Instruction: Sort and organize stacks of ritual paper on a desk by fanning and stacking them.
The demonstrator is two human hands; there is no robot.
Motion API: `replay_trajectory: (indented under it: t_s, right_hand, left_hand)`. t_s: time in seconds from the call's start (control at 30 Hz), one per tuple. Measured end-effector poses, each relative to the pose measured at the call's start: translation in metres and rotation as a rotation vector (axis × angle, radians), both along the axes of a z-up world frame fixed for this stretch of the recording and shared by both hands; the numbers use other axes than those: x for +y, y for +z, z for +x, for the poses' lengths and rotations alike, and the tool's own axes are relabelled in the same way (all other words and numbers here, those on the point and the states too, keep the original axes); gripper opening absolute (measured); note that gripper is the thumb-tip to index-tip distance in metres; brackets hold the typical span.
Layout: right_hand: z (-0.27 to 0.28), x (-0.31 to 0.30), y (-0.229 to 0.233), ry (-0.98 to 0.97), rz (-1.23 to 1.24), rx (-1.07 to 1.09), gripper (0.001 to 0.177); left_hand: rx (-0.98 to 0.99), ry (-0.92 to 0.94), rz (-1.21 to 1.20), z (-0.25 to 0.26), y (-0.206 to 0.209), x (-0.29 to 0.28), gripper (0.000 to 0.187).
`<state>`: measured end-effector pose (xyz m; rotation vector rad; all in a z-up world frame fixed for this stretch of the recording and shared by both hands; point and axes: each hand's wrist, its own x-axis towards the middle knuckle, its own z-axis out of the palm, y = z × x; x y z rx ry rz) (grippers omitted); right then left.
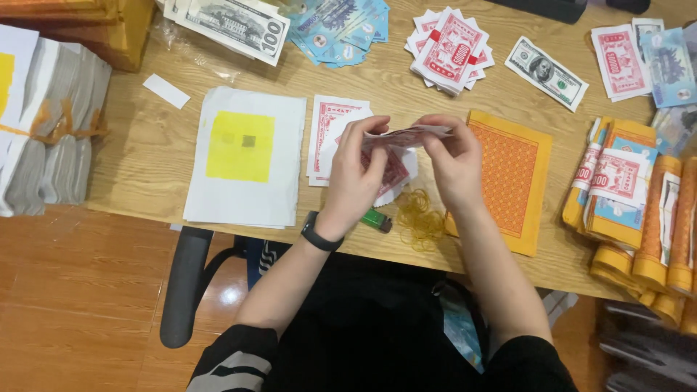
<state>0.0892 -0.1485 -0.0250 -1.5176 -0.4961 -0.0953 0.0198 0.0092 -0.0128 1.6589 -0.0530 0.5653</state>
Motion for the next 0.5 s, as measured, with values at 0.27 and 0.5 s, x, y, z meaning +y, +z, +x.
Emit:
replay_trajectory:
  t_s: [0.27,0.5]
  right_hand:
    - [-0.018,0.025,-0.005,-0.088,0.169,0.065,0.034]
    - [-0.015,0.021,-0.024,-0.044,-0.026,-0.003,0.046]
  left_hand:
    - [0.014,0.01,-0.029,-0.001,-0.011,-0.006,0.036]
    - [0.044,0.11,-0.286,-0.01,0.007,-0.001,0.03]
